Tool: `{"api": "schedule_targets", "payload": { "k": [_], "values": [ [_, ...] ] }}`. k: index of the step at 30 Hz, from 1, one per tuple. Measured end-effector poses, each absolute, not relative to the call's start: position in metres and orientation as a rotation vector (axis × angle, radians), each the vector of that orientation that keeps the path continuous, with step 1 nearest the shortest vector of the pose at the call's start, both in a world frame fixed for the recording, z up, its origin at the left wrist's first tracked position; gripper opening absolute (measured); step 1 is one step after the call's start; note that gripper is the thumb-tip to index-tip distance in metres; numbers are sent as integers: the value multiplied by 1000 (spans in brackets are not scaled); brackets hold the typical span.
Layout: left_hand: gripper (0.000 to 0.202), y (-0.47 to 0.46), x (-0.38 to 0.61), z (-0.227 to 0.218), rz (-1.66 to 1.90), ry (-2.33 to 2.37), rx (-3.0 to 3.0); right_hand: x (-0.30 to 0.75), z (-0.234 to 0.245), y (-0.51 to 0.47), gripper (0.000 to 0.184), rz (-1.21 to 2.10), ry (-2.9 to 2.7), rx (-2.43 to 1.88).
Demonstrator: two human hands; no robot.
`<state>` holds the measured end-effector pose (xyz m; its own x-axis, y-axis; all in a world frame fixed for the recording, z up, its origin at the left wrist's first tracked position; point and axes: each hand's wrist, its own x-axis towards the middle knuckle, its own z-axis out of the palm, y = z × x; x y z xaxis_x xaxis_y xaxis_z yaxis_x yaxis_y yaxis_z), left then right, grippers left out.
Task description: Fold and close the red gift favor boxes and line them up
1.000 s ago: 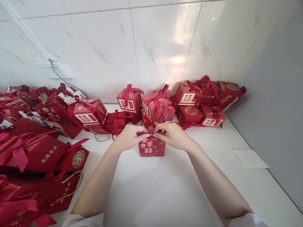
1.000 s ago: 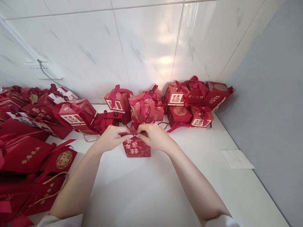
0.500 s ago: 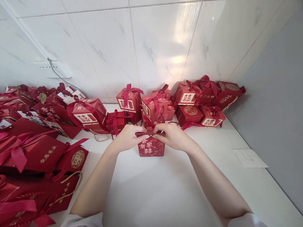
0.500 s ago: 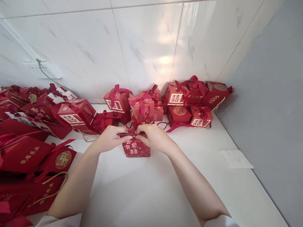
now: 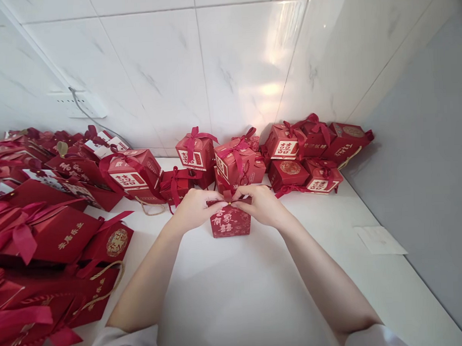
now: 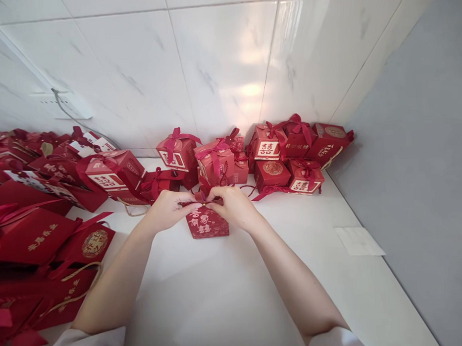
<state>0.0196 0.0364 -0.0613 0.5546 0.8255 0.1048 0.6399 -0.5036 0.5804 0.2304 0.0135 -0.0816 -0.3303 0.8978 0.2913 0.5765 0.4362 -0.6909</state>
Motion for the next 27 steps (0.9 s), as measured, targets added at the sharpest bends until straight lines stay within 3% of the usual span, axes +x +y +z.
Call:
{"api": "schedule_targets", "payload": {
  "k": [12, 21, 27],
  "values": [
    [25, 35, 17, -58, 477, 1155, 2223, 239, -78, 13, 7, 732, -2076, -1138],
    [28, 33, 21, -63, 521, 1353, 2438, 230, -74, 8, 7, 313, -2139, -1254],
    [31, 23, 25, -51, 779, 1345, 2386, 229, -65, -3, 9, 299, -1987, -1290]
  ]
}}
